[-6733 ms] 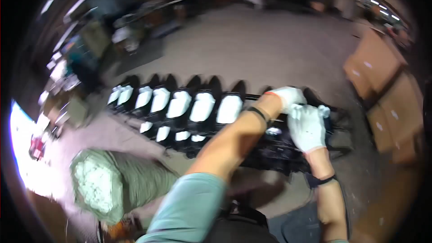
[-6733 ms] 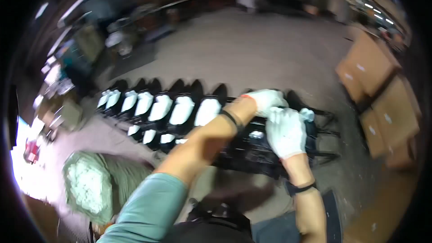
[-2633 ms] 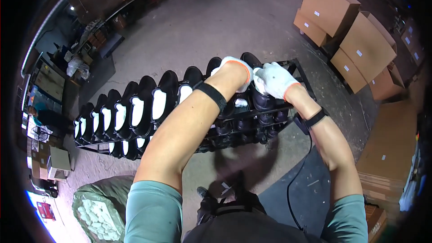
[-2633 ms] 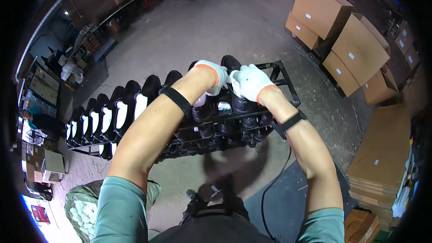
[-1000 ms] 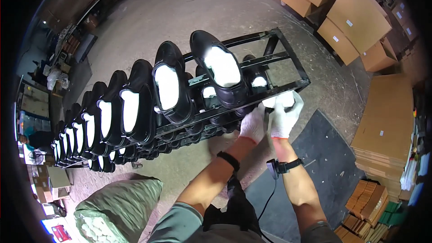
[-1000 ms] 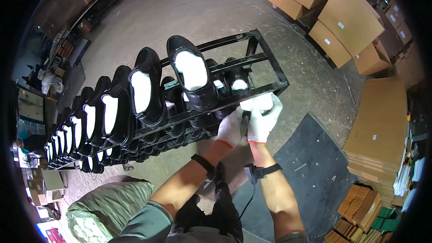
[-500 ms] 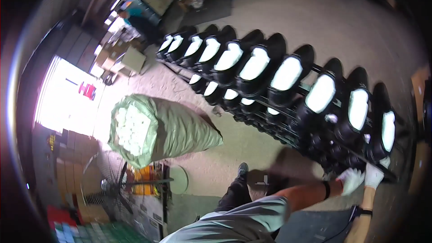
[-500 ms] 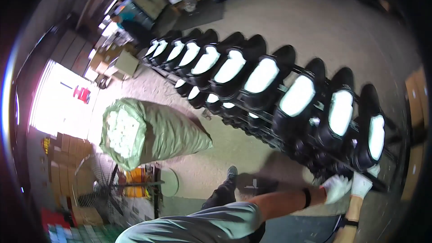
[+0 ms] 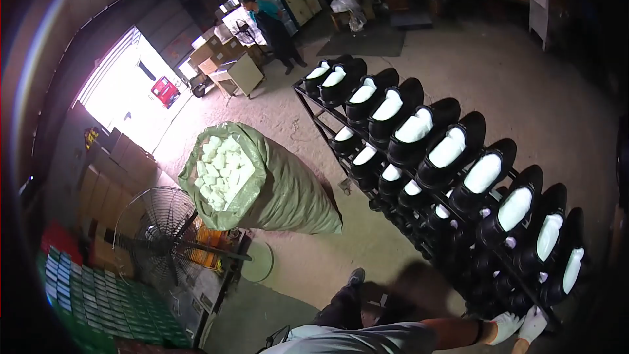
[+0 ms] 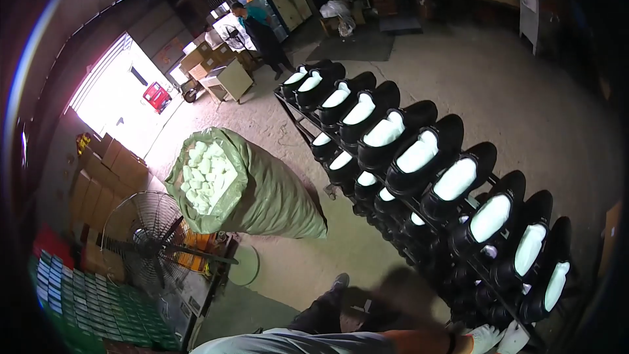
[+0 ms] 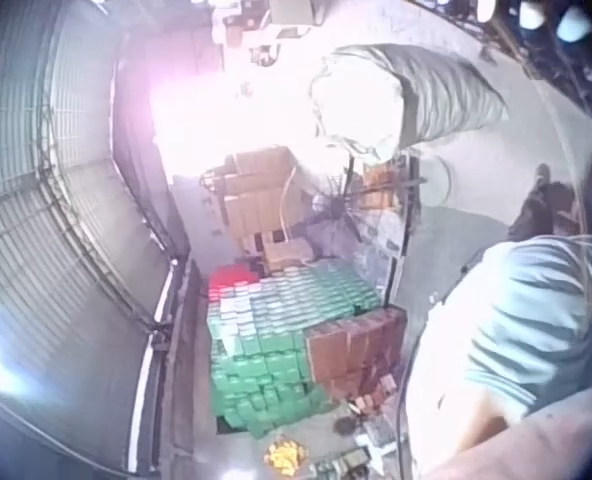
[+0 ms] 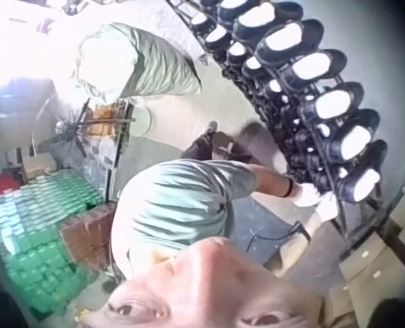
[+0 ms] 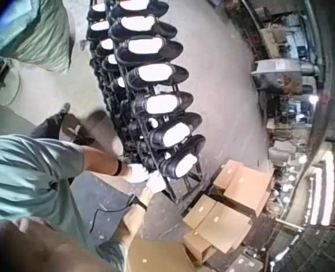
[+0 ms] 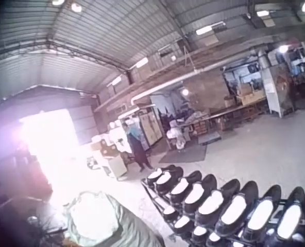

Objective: Stuffing protective material into the inside of black shoes on a drying rack.

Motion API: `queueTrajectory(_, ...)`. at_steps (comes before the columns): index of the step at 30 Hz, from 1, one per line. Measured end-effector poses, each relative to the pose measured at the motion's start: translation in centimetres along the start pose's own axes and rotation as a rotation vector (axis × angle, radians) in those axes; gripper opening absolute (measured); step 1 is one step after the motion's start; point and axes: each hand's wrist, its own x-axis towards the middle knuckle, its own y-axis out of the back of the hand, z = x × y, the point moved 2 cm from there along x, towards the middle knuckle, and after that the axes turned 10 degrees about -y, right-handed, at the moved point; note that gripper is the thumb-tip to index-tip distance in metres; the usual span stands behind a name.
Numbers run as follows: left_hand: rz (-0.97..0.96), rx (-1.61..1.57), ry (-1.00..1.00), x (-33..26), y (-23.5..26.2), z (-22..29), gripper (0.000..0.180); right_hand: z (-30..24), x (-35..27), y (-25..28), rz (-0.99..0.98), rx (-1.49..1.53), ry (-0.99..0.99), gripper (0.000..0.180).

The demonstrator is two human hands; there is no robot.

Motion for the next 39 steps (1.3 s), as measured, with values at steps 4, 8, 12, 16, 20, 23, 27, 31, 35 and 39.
queueTrajectory(4, -0.042, -0.11, -0.061, -2.4, 2.1, -1.4, 0.086, -0.4, -0.4, -0.5, 0.245, 0.042, 0.22, 0.033)
queueTrajectory(8, -0.211, -0.448, -0.186, -11.8, 6.4, -7.1, 0.046, 1.3, 0.7, -1.2, 0.201, -0.115, 0.126, 0.033)
queueTrajectory(12, -0.254, -0.719, 0.272, -32.8, 16.2, -15.0, 0.028, -5.3, -2.8, 0.4, 0.371, -0.431, 0.196, 0.025)
queueTrajectory(16, -0.199, -0.269, 0.495, -57.9, 24.4, -24.5, 0.032, -12.5, -6.2, 4.8, 0.943, -0.413, 0.64, 0.03)
queueTrajectory(20, 0.458, 0.353, 1.123, -78.9, 39.0, -30.8, 0.037, -24.7, -11.9, -0.3, 0.809, -0.205, 0.729, 0.025)
queueTrajectory(23, 0.858, 0.577, 1.582, -93.3, 48.1, -36.5, 0.049, -39.4, -19.6, -11.6, 0.46, 0.151, 0.755, 0.023)
queueTrajectory(27, 0.599, 0.636, 2.178, -106.7, 58.5, -43.8, 0.095, -56.4, -33.4, -25.5, -0.025, 0.562, 0.664, 0.029)
queueTrajectory(31, 0.338, 0.114, 2.397, -120.2, 56.3, -45.1, 0.077, -85.7, -55.5, -25.6, -0.759, 0.602, 0.802, 0.05)
queueTrajectory(35, 0.285, 0.1, 2.175, -120.9, 54.6, -43.1, 0.054, -111.9, -71.3, -30.6, -0.929, 0.508, 1.415, 0.067)
queueTrajectory(39, 0.325, -0.071, 2.054, -121.2, 54.0, -41.2, 0.058, -122.4, -78.9, -42.4, -0.578, -0.156, 1.952, 0.056)
